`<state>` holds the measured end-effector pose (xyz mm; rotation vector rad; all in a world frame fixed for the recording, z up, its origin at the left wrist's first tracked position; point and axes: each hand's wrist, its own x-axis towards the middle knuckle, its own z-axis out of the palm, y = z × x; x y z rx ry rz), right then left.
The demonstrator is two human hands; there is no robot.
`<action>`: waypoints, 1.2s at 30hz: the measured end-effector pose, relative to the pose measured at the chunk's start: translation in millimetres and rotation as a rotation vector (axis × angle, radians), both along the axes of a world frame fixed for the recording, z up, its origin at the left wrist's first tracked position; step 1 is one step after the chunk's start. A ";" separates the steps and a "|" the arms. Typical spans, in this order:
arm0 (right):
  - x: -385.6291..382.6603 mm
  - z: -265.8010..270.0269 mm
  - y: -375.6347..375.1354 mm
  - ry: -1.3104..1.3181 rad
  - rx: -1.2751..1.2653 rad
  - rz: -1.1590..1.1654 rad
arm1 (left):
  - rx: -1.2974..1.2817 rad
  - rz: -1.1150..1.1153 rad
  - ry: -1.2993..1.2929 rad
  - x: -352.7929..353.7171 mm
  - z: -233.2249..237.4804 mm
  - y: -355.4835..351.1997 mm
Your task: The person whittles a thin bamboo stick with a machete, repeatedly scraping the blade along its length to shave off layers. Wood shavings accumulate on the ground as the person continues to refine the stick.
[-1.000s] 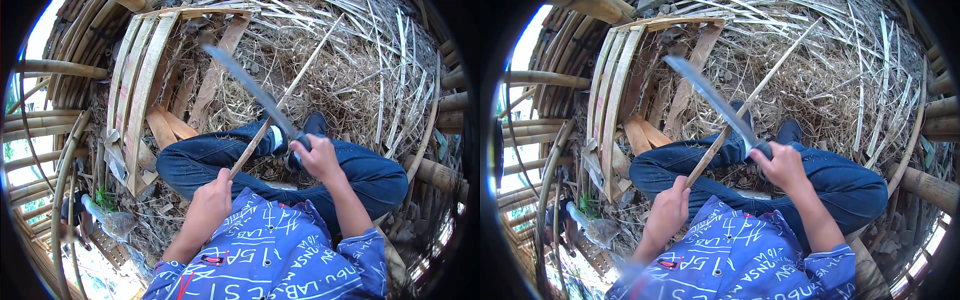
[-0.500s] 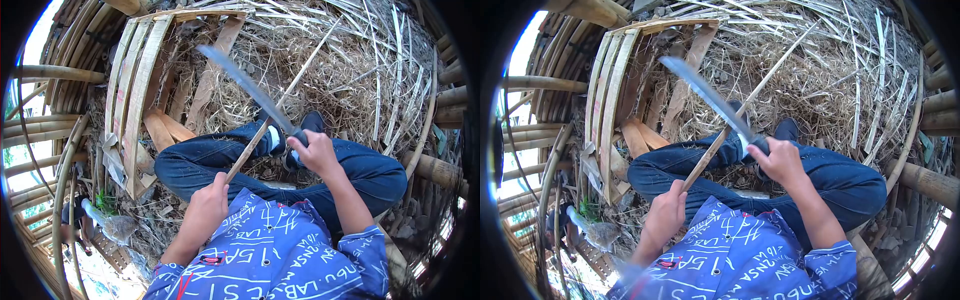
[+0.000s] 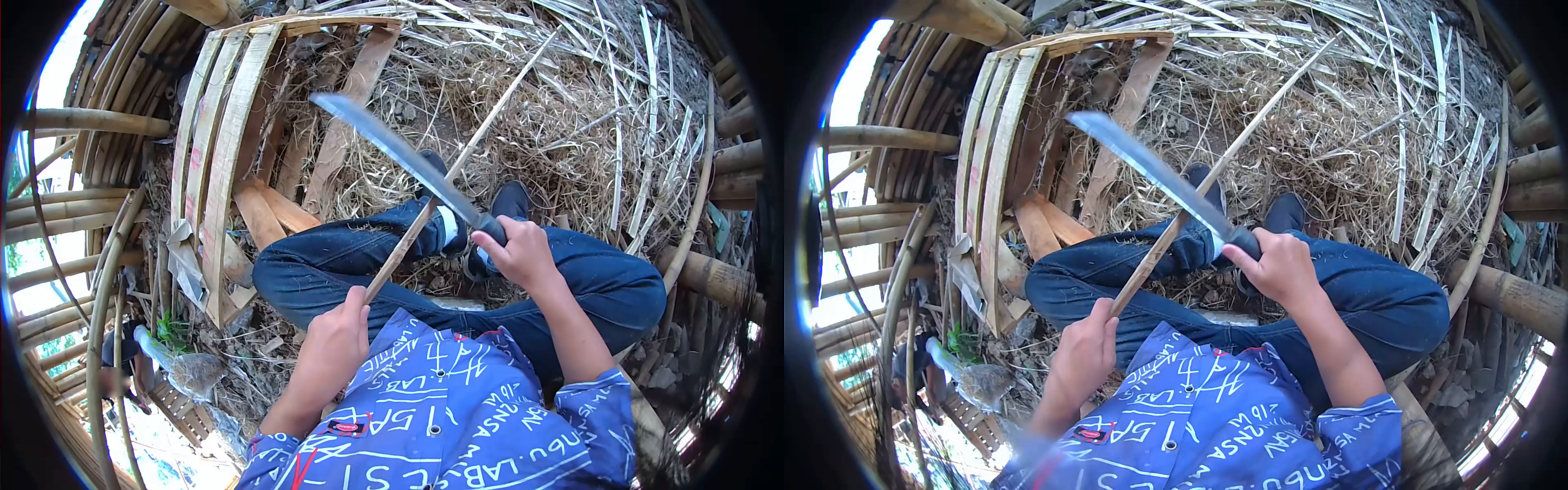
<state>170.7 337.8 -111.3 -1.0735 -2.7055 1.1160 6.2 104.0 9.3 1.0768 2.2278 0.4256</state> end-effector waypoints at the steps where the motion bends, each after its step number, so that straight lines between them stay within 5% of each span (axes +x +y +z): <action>1: -0.2 -0.2 2.1 0.002 -0.005 -0.006 | -0.005 -0.006 0.002 -0.9 0.1 -0.6; 7: -3.7 -23.0 42.4 -0.002 0.017 -0.246 | -0.044 0.010 -0.009 2.0 4.8 -8.4; 11: -3.0 -12.5 19.0 0.006 -0.126 -0.238 | -0.056 0.010 -0.002 -0.3 7.2 -5.6; 14: 0.9 -8.4 -0.3 -0.024 -0.041 -0.021 | -0.049 0.008 0.006 -2.1 4.8 -5.5; 21: -8.1 -41.7 50.5 -0.027 -0.132 -0.297 | -0.056 0.012 -0.007 4.9 1.4 -11.4; 25: -9.6 -19.2 31.2 0.016 -0.169 -0.290 | -0.076 0.015 0.027 -0.6 8.3 -8.5; 28: -3.7 -11.2 12.7 -0.043 -0.090 -0.081 | -0.069 0.004 0.026 -1.7 8.4 -9.0; 36: -6.8 -45.3 65.8 -0.052 -0.002 -0.310 | -0.063 0.021 -0.005 5.3 5.7 -16.9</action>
